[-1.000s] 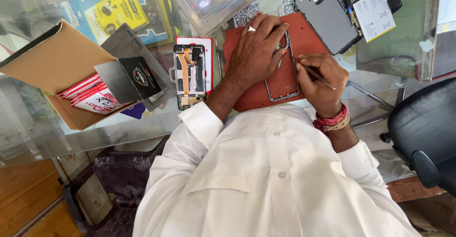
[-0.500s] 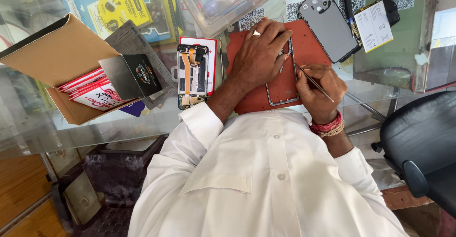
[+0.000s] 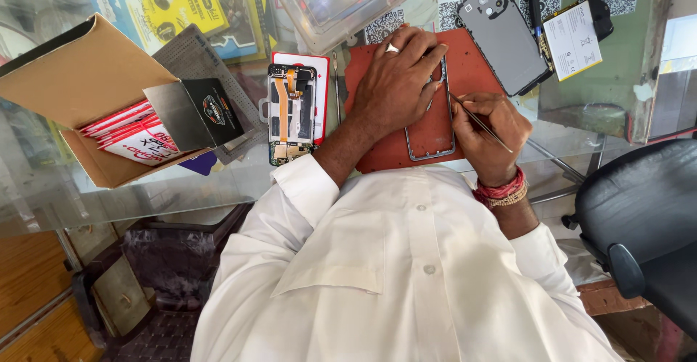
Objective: The person uses a metal spudger to scrape and pry along the inner edges of a smartphone metal frame placed on a red mat. The person repeatedly works around the frame's perimeter, occasionally lifting and repositioning it, while other phone parts and tools remain on the glass workbench.
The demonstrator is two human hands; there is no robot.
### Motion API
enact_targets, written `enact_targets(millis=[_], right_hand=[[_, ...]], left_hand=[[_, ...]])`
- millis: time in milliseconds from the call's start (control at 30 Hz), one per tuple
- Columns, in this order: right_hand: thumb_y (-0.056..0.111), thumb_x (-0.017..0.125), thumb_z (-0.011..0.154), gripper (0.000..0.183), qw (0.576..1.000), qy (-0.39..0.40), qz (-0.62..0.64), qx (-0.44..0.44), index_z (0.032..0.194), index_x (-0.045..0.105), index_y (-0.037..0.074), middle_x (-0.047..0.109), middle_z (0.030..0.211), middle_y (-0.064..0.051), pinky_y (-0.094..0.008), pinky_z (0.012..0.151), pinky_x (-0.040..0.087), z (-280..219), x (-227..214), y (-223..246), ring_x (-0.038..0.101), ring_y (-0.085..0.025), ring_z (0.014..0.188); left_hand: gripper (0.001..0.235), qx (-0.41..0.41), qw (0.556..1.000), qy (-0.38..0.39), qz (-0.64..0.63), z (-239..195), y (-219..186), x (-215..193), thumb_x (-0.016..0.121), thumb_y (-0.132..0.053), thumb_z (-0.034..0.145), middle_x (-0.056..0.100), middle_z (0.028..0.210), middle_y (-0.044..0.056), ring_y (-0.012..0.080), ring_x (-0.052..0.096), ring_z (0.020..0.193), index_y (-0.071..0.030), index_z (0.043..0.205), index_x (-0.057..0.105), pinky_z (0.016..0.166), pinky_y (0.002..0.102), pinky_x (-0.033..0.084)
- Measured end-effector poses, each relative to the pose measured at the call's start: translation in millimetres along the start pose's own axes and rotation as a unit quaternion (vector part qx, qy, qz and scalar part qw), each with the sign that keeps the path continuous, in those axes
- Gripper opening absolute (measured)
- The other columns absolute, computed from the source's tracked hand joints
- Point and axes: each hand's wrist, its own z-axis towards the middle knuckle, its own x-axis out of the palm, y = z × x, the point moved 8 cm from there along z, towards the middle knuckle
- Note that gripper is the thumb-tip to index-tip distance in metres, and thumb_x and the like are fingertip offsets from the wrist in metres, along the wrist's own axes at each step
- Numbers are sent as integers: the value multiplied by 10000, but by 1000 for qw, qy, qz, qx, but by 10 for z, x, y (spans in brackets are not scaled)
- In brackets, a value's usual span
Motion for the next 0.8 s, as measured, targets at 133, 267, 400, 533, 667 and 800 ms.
enact_targets(millis=[133,267,400,533,667,800], right_hand=[[-100,816,924,198,1000,3,17,12,957,626,-55,737,1006,-188,-317,767,620,37,20,-19,775,-269,925],[-100,826,925,188,1000,8,0,5,960,648,-52,745,1007,-187,-321,757,608,65,33,4,766,-266,906],[-92,824,926,173,999,23,-24,-4,978,668,-40,756,1018,-180,-333,765,596,76,45,9,757,-262,896],[-74,807,971,186,999,-5,33,35,996,630,-20,750,1031,-166,-308,766,623,63,-1,-72,772,-241,911],[-78,811,931,207,1000,-1,6,-8,973,617,-21,737,990,-170,-313,732,605,44,24,-23,753,-240,867],[-81,812,914,209,1000,-2,4,-20,959,615,-28,734,970,-175,-312,716,602,45,27,2,747,-241,846]], left_hand=[[513,1,1000,-1,-3,3,-5,-11,798,-186,860,549,1336,85,307,470,1344,6,1307,635,1198,510,364],[506,4,1000,-3,1,-1,-13,-13,793,-172,850,553,1331,78,303,473,1341,7,1296,637,1195,508,367],[512,8,1000,-8,-3,-5,-15,-33,798,-176,843,552,1331,82,307,471,1341,7,1293,637,1191,505,369],[513,8,1000,-9,11,-6,-16,-45,796,-165,836,550,1328,87,309,468,1345,6,1292,634,1190,505,364],[518,6,1000,-15,4,-14,-18,-45,794,-167,827,547,1324,94,307,471,1342,1,1290,633,1180,510,360],[502,6,1000,-18,5,-16,-25,-48,785,-147,831,547,1333,94,311,470,1347,0,1286,633,1180,505,362]])
